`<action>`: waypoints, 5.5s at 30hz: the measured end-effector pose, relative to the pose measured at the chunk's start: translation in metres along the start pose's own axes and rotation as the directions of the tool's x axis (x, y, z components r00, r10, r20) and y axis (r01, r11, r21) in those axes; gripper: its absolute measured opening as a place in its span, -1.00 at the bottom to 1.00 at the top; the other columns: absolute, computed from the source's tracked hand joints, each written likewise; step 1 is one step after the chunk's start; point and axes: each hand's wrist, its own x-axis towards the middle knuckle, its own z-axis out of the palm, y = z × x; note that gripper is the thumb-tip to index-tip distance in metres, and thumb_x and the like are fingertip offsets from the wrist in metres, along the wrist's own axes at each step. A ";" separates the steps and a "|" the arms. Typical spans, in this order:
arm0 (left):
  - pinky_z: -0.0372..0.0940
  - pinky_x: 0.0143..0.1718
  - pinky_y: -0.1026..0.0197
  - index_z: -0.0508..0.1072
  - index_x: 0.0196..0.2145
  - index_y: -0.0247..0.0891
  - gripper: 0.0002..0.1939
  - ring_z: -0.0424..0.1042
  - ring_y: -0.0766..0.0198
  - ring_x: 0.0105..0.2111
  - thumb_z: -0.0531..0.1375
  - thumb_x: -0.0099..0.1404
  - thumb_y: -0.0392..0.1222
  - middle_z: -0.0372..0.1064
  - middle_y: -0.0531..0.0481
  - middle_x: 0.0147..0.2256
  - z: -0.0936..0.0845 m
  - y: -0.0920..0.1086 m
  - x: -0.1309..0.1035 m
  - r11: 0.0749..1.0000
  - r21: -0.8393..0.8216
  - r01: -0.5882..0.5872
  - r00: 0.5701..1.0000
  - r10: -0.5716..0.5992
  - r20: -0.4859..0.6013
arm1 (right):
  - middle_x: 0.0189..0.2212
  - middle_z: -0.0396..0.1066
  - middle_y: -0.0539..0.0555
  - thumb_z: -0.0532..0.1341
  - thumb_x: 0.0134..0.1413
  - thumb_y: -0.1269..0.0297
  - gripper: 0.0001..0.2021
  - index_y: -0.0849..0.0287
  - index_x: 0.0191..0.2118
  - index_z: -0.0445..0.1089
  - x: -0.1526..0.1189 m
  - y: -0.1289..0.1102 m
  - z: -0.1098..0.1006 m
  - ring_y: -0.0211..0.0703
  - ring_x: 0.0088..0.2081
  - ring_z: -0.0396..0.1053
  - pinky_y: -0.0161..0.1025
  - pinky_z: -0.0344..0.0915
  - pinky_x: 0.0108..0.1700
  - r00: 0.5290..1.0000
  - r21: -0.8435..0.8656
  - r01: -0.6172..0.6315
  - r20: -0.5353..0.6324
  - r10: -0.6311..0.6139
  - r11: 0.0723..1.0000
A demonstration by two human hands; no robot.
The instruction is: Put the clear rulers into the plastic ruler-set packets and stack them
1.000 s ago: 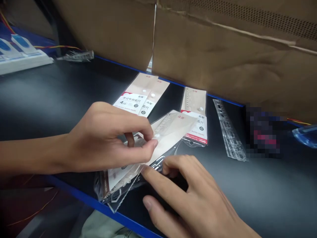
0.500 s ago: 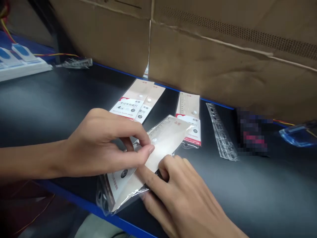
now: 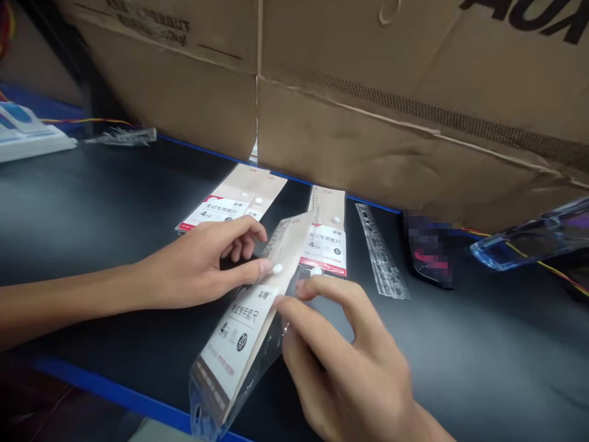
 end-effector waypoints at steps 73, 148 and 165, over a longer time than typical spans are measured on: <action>0.27 -0.23 0.11 0.25 0.26 -0.13 -0.35 0.54 0.05 -0.15 0.14 0.39 0.30 0.53 -0.04 -0.06 0.008 0.002 -0.012 0.933 0.281 -0.226 0.970 0.189 0.155 | -0.38 0.43 -0.06 0.47 0.03 0.25 -0.67 0.09 -0.10 0.44 0.024 0.022 0.010 -0.36 -0.49 0.33 -0.44 0.34 -0.53 0.615 0.619 -0.746 0.498 0.611 0.246; 0.38 0.05 -0.07 0.29 0.09 -0.21 -0.22 0.34 -0.07 0.07 0.41 0.02 0.20 0.27 -0.19 0.11 0.013 0.020 -0.014 0.974 0.112 -0.198 0.975 0.208 -0.078 | -0.22 0.54 0.00 0.33 0.25 0.29 -0.86 0.02 -0.09 0.53 0.017 0.020 0.008 -0.25 -0.32 0.46 -0.32 0.48 -0.21 0.688 0.800 -0.581 0.387 0.614 0.147; 0.42 -0.06 0.06 0.26 0.09 -0.17 -0.27 0.39 0.05 -0.01 0.39 -0.01 -0.05 0.32 -0.09 0.04 0.009 0.028 -0.013 0.989 -0.063 -0.136 0.982 0.126 -0.140 | -0.08 0.56 0.02 0.36 0.23 0.24 -0.82 -0.02 -0.06 0.55 0.022 0.011 0.006 -0.21 -0.21 0.51 -0.30 0.50 -0.12 0.716 0.807 -0.556 0.343 0.608 0.199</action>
